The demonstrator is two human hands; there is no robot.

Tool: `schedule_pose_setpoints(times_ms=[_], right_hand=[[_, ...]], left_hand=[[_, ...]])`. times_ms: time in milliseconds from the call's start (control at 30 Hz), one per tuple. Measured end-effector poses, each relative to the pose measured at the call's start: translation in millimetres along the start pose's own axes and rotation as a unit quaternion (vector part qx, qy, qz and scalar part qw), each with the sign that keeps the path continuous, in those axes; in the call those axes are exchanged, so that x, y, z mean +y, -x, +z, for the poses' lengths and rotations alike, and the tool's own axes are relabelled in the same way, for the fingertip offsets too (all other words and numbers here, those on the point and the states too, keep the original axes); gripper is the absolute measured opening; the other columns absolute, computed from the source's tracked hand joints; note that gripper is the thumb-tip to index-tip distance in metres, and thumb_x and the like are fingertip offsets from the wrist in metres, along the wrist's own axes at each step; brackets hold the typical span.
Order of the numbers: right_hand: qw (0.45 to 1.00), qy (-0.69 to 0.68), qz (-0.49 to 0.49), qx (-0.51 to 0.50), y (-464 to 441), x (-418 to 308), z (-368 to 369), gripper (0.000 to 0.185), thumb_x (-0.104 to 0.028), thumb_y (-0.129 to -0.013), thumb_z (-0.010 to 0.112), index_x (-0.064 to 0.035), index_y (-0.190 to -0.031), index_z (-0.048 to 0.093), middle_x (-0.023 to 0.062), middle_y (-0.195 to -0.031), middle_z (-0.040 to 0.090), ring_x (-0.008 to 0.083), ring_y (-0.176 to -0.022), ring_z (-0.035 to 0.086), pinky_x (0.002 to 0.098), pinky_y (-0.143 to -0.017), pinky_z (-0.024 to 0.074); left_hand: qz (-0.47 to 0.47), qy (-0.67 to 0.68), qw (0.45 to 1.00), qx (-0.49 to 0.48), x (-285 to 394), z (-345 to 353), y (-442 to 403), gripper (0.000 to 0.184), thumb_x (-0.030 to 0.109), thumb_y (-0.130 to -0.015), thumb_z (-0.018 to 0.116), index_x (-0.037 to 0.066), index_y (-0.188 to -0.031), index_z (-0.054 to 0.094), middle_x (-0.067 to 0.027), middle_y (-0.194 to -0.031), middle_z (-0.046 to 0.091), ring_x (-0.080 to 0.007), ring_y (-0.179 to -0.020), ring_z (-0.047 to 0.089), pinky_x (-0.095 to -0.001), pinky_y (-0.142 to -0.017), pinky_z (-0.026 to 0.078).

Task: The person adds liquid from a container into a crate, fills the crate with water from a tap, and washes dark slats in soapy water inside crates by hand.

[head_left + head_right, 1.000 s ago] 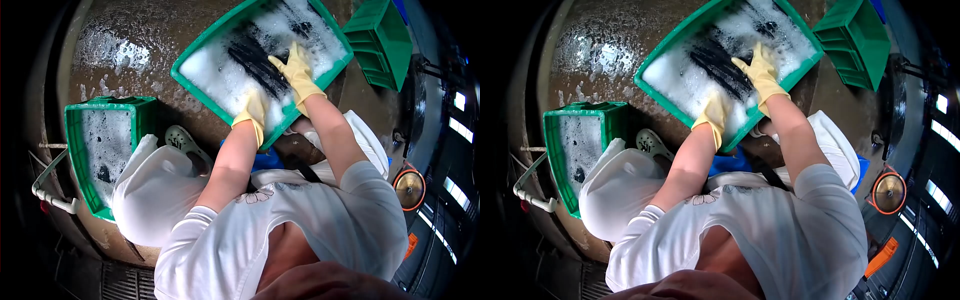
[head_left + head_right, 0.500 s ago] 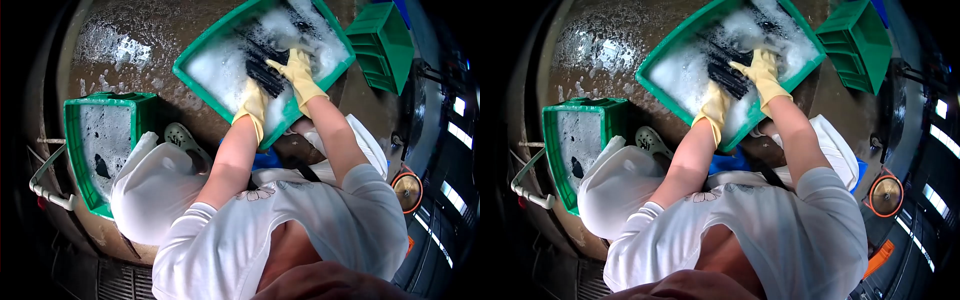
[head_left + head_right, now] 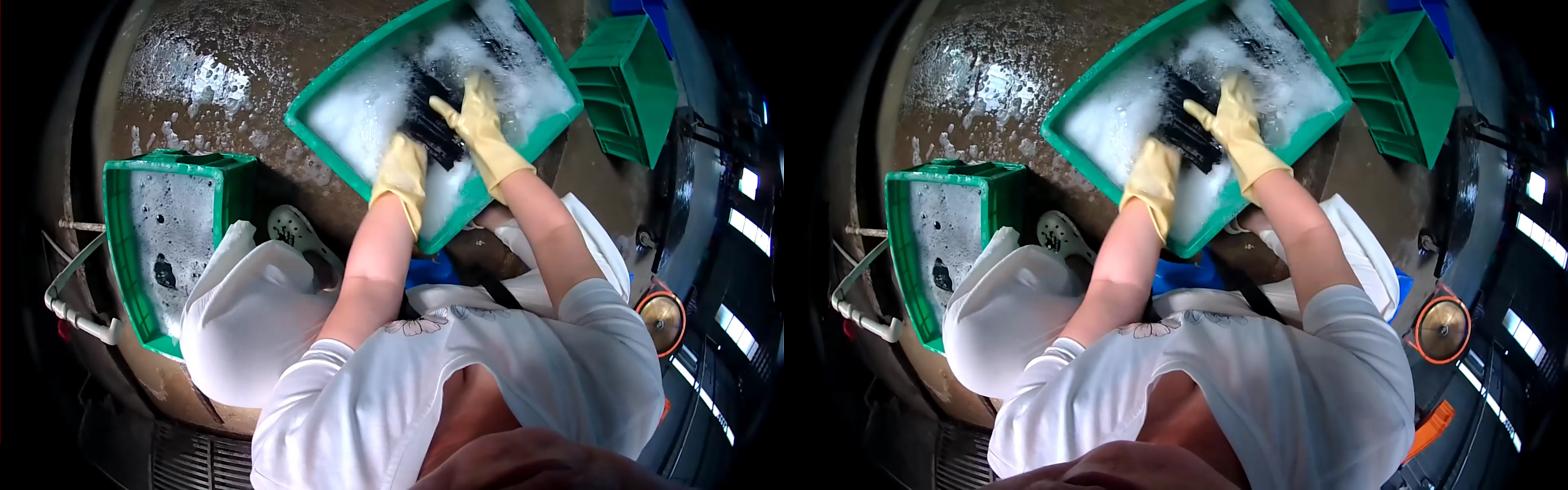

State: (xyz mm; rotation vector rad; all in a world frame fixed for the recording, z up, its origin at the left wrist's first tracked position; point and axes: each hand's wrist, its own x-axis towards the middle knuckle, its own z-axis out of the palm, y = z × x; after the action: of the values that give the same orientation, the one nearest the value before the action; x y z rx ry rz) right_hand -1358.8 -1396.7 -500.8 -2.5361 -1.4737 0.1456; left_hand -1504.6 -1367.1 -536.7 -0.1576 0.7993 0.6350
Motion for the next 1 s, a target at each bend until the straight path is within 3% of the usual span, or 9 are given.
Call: schedule_pose_setpoints(times_ms=[300,367,400,533,567,667,767,833,1000], right_hand=[[0.953,-0.163,0.079,-0.244,-59,-134,-37,0.052,-0.051,-0.086,0.077,-0.0033,-0.107,0.076,0.022,-0.118,0.072,0.038,-0.114,0.068,0.045,-0.097,0.0553],[0.975,-0.046,-0.134,-0.172,-23,-119,23,0.073,-0.053,-0.084,0.075,-0.0106,-0.142,0.059,0.0148,-0.145,0.06,0.0323,-0.133,0.058,0.0407,-0.113,0.046],[0.974,-0.03,-0.218,-0.058,-18,-124,0,0.085,-0.053,-0.082,0.078,-0.0031,-0.145,0.051,0.0242,-0.141,0.059,0.036,-0.134,0.055,0.0452,-0.115,0.0421],[0.988,-0.135,-0.013,-0.076,-55,-112,-22,0.089,-0.06,-0.076,0.082,-0.0005,-0.137,0.056,0.0272,-0.137,0.06,0.0452,-0.128,0.056,0.0502,-0.111,0.0432],[0.978,-0.116,-0.02,-0.17,-52,-115,-25,0.086,-0.061,-0.078,0.08,-0.0044,-0.139,0.056,0.0249,-0.137,0.061,0.0454,-0.126,0.057,0.0498,-0.11,0.0448],[0.967,-0.131,-0.214,-0.04,4,-136,-10,0.095,-0.071,-0.082,0.071,0.0011,-0.141,0.052,0.0249,-0.141,0.058,0.0448,-0.129,0.056,0.0501,-0.111,0.0447],[0.989,-0.038,-0.142,0.012,-35,-109,2,0.1,-0.076,-0.081,0.068,0.0045,-0.14,0.054,0.0265,-0.141,0.058,0.0455,-0.13,0.055,0.0507,-0.112,0.0432],[0.986,-0.088,-0.007,-0.142,-73,-98,-28,0.092,-0.076,-0.087,0.062,0.0028,-0.136,0.059,0.0261,-0.141,0.058,0.0431,-0.137,0.049,0.0454,-0.118,0.0392],[0.977,-0.206,-0.048,0.039,-66,-21,-55,0.079,-0.059,-0.088,0.071,0.002,-0.137,0.058,0.0277,-0.133,0.062,0.0428,-0.13,0.054,0.0476,-0.113,0.0426]], left_hand=[[0.069,0.001,0.998,-0.001,47,27,0,0.066,0.056,-0.111,0.029,0.01,-0.157,0.041,-0.0124,-0.156,0.048,-0.0305,-0.143,0.047,-0.0483,-0.118,0.041],[0.066,0.002,0.998,0.003,44,23,1,0.066,0.056,-0.111,0.029,0.01,-0.157,0.041,-0.0124,-0.156,0.049,-0.0305,-0.143,0.048,-0.0483,-0.118,0.041],[0.066,0.0,0.998,0.003,46,21,3,0.066,0.056,-0.111,0.029,0.01,-0.157,0.041,-0.0124,-0.156,0.049,-0.0305,-0.142,0.048,-0.0484,-0.118,0.042],[0.069,0.006,0.998,0.004,48,21,-2,0.066,0.056,-0.111,0.03,0.01,-0.157,0.041,-0.0125,-0.156,0.049,-0.0305,-0.142,0.048,-0.0485,-0.118,0.042],[0.066,-0.002,0.998,0.009,45,18,1,0.066,0.056,-0.111,0.03,0.01,-0.157,0.042,-0.0125,-0.156,0.049,-0.0305,-0.142,0.048,-0.0485,-0.118,0.042],[0.06,-0.015,0.998,0.013,38,19,10,0.066,0.056,-0.111,0.03,0.01,-0.157,0.042,-0.0126,-0.155,0.049,-0.0306,-0.142,0.048,-0.0486,-0.118,0.042],[0.058,-0.01,0.998,0.018,43,41,10,0.065,0.056,-0.111,0.03,0.01,-0.157,0.042,-0.0126,-0.155,0.05,-0.0306,-0.142,0.049,-0.0487,-0.117,0.043],[0.079,0.026,0.996,0.009,45,57,1,0.059,0.051,-0.111,0.036,0.011,-0.152,0.047,-0.0126,-0.148,0.057,-0.0298,-0.135,0.055,-0.0484,-0.114,0.046],[0.019,-0.002,1.0,-0.021,23,7,-44,0.057,0.052,-0.108,0.046,0.01,-0.146,0.056,-0.0094,-0.135,0.066,-0.0264,-0.121,0.063,-0.0393,-0.108,0.05]])
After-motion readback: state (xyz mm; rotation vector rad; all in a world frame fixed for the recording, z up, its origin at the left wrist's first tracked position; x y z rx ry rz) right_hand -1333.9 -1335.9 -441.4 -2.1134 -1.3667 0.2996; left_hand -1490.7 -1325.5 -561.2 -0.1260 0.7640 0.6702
